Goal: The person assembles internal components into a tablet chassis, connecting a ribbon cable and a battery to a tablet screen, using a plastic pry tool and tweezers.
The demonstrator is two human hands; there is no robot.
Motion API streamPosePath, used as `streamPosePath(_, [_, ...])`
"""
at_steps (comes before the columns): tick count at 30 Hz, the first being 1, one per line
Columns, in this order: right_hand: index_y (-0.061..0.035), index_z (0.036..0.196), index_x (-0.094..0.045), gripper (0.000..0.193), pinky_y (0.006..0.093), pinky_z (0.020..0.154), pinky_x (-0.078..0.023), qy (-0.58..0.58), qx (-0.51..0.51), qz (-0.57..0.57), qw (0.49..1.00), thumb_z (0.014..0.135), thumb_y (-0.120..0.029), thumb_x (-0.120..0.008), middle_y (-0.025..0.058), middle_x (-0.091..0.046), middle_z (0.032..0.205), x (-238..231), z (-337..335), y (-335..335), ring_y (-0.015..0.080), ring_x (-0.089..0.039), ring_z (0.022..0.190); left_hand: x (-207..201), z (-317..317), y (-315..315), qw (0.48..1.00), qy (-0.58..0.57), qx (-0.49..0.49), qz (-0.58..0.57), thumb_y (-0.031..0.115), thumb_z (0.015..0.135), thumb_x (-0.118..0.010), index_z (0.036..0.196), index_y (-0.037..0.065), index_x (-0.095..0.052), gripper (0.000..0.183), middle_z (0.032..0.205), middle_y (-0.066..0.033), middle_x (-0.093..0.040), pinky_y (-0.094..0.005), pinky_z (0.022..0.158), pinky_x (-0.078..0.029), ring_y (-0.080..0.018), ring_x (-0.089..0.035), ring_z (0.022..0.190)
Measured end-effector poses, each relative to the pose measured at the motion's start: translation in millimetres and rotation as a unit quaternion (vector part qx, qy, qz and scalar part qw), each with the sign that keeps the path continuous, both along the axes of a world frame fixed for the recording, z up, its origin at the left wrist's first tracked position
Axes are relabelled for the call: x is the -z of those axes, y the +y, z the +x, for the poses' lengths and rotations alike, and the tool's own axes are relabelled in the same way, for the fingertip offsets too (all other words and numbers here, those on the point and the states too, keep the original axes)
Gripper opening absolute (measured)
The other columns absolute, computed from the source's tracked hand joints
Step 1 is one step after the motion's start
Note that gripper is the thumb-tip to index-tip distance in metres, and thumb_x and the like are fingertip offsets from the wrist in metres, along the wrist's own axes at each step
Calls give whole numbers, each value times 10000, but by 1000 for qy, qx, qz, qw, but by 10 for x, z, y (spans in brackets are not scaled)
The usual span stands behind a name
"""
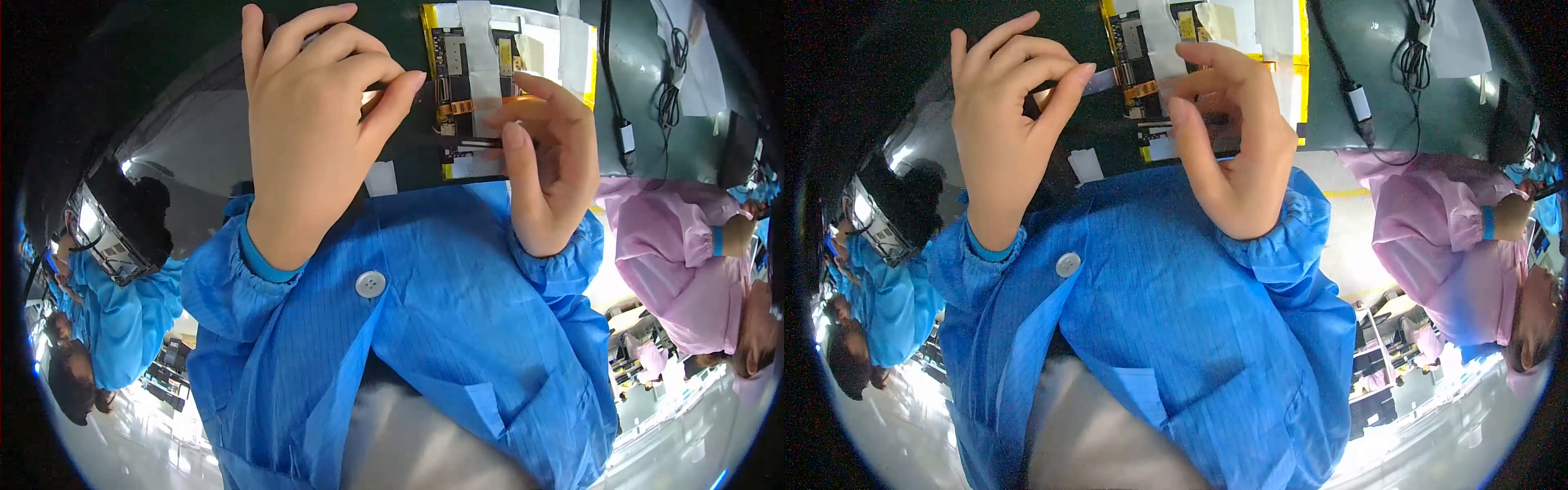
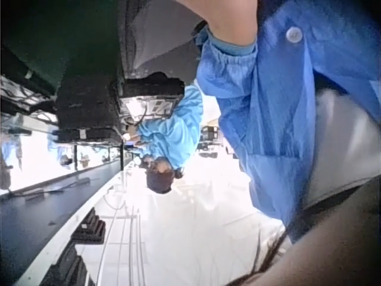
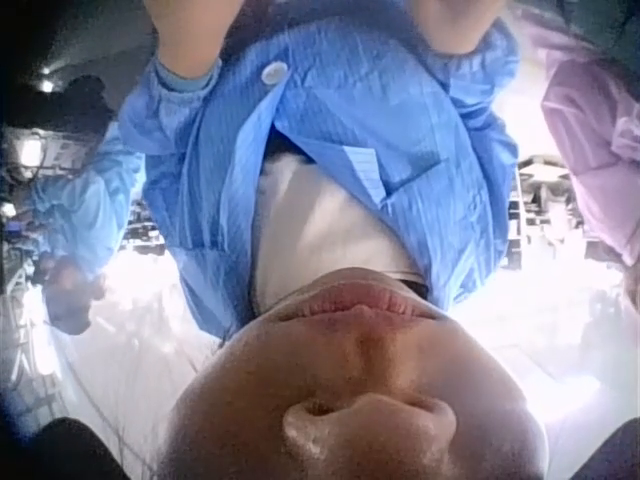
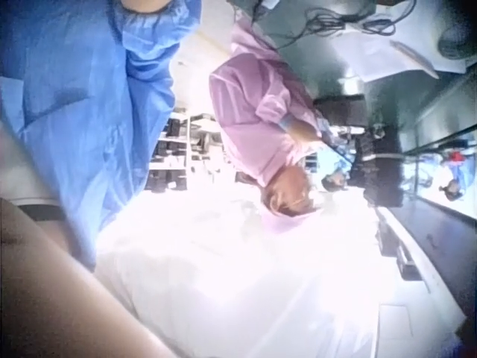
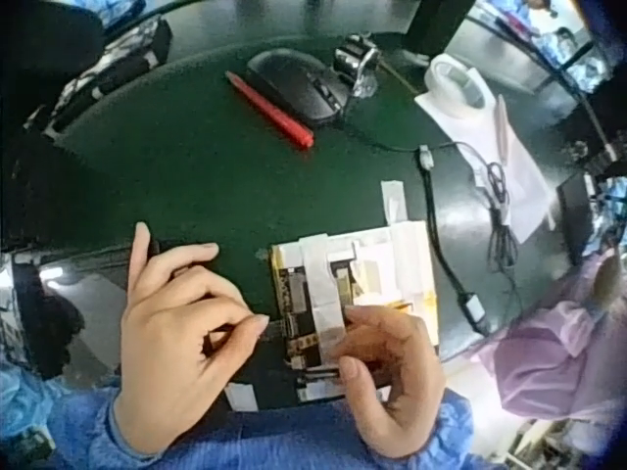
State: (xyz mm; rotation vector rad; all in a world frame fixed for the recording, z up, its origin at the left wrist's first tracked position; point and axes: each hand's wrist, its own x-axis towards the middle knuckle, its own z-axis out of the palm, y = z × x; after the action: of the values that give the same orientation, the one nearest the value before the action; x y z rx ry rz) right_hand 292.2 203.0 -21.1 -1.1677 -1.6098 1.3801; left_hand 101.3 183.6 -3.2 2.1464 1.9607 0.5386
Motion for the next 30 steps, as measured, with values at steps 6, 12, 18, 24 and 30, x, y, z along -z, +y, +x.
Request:
streamPosePath(6, [6, 1106, -555, 272, 201, 591, -455, -17, -8, 7, 1000, 836, 36, -553, 84, -641, 842, -24, -9, 80, 87, -592, 690, -1, 7, 32, 999, 37, -4, -30, 196, 760, -695, 711, 102, -668, 110, 832, 22, -642, -515, 1068, -176, -218, -540, 1075])
streamPosePath(12, [-10, 1034, -610, 228, 202, 568, -449, -57, -15, 17, 998, 813, 36, -578, 76, -640, 832, 1, -21, 65, 94, -585, 652, 19, 5, 32, 999, 35, -4, -37, 199, 766, -688, 711, 100, -671, 115, 833, 24, -640, -514, 1068, -172, -214, -538, 1073])
streamPosePath(18, [-4, 1014, -616, 216, 211, 556, -443, -60, -19, 51, 997, 803, 35, -588, 76, -642, 844, 38, -14, 47, 113, -589, 642, -8, 5, 15, 999, 37, -5, -38, 205, 770, -685, 710, 99, -666, 123, 830, 30, -637, -519, 1066, -170, -211, -539, 1070])
streamPosePath(24, [-18, 997, -642, 214, 245, 586, -472, -106, -49, 61, 991, 795, 36, -598, 96, -609, 869, -6, -34, 85, 157, -603, 682, -323, 124, 276, 981, -60, -99, -156, 184, 753, -695, 676, 87, -641, 135, 795, -7, -598, -535, 1072, -156, -219, -536, 1000])
streamPosePath(30, [-39, 996, -660, 232, 277, 615, -489, -114, -75, 115, 984, 780, 33, -616, 97, -587, 881, 1, -55, 88, 199, -602, 699, -9, 3, 18, 998, 52, 0, -34, 209, 758, -695, 711, 113, -661, 112, 843, 33, -628, -520, 1060, -183, -208, -540, 1061])
